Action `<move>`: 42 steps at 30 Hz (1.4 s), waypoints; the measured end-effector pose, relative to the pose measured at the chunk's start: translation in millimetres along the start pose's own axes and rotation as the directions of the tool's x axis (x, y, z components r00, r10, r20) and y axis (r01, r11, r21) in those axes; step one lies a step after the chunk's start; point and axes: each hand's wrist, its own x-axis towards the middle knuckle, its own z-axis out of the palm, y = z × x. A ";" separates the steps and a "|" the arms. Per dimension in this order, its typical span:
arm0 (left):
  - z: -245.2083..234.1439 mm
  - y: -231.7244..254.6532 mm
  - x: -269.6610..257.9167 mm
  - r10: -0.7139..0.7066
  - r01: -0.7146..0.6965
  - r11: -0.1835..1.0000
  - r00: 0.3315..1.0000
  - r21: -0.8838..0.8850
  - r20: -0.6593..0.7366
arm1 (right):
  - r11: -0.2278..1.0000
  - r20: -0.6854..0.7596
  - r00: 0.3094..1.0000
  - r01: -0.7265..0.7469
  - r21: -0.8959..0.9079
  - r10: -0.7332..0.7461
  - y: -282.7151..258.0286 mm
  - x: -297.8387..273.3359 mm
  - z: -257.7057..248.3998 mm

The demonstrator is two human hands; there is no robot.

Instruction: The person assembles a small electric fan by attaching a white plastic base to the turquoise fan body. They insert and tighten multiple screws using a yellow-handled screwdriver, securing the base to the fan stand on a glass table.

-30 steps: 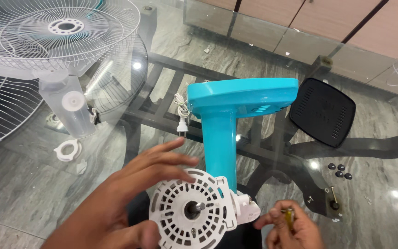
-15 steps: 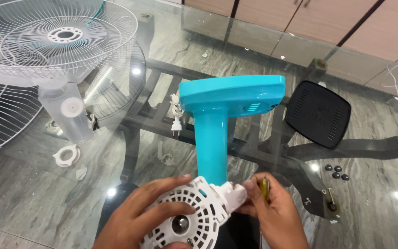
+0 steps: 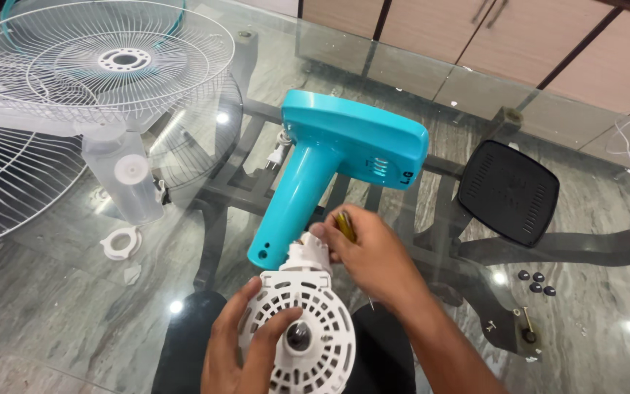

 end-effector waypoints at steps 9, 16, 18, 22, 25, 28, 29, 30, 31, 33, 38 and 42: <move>-22.6 -31.4 17.7 -0.140 0.174 0.984 0.869 -0.028 0.475 | 0.969 0.157 0.979 0.089 0.228 -0.127 -15.1 16.3 12.7; -60.3 -53.5 49.0 0.271 -0.260 0.960 0.790 -0.100 0.550 | 0.987 -0.082 0.989 -0.111 0.117 0.121 24.4 -66.8 -35.1; -63.4 -54.3 56.6 0.257 -0.150 0.963 0.762 -0.224 0.595 | 0.968 -0.064 0.966 -0.248 0.046 0.250 49.2 -88.7 -41.4; -48.6 -45.6 56.7 0.317 -0.185 0.930 0.843 -0.319 0.435 | 0.923 0.071 0.960 -0.279 0.264 0.270 108.2 -122.7 -40.5; -33.2 -39.1 34.8 0.222 -0.178 0.967 0.940 -0.182 0.260 | 0.827 0.089 0.944 -0.321 0.461 0.316 142.3 -138.8 -39.7; -19.5 -34.3 6.2 0.029 -0.019 0.999 0.978 -0.050 0.208 | 0.873 -0.004 0.992 -0.109 0.475 0.127 153.3 -149.9 -34.8; -16.6 -33.6 0.4 -0.039 0.042 0.999 0.978 -0.011 0.204 | 0.892 -0.047 0.999 0.018 0.451 0.004 151.4 -151.1 -33.0; -14.9 -33.2 -2.6 0.051 -0.050 0.999 0.989 -0.007 0.140 | 0.892 -0.057 0.997 0.068 0.447 -0.048 147.3 -150.6 -30.9; -14.4 -32.1 -4.4 0.140 -0.141 0.990 0.987 0.003 0.075 | 0.889 -0.066 0.993 0.118 0.443 -0.099 141.7 -149.8 -29.0; -17.2 -28.2 -6.1 0.246 -0.246 0.968 0.969 0.046 0.015 | 0.878 -0.078 0.987 0.159 0.450 -0.139 127.6 -150.3 -23.8; -42.7 -22.8 15.4 0.323 -0.325 0.946 0.941 0.010 0.099 | 0.830 -0.144 0.990 0.090 0.551 -0.011 97.2 -146.7 -7.5; -59.5 -13.7 45.4 0.297 -0.238 0.944 0.915 -0.230 0.273 | 0.821 -0.141 0.989 0.121 0.558 -0.050 87.5 -144.6 -5.1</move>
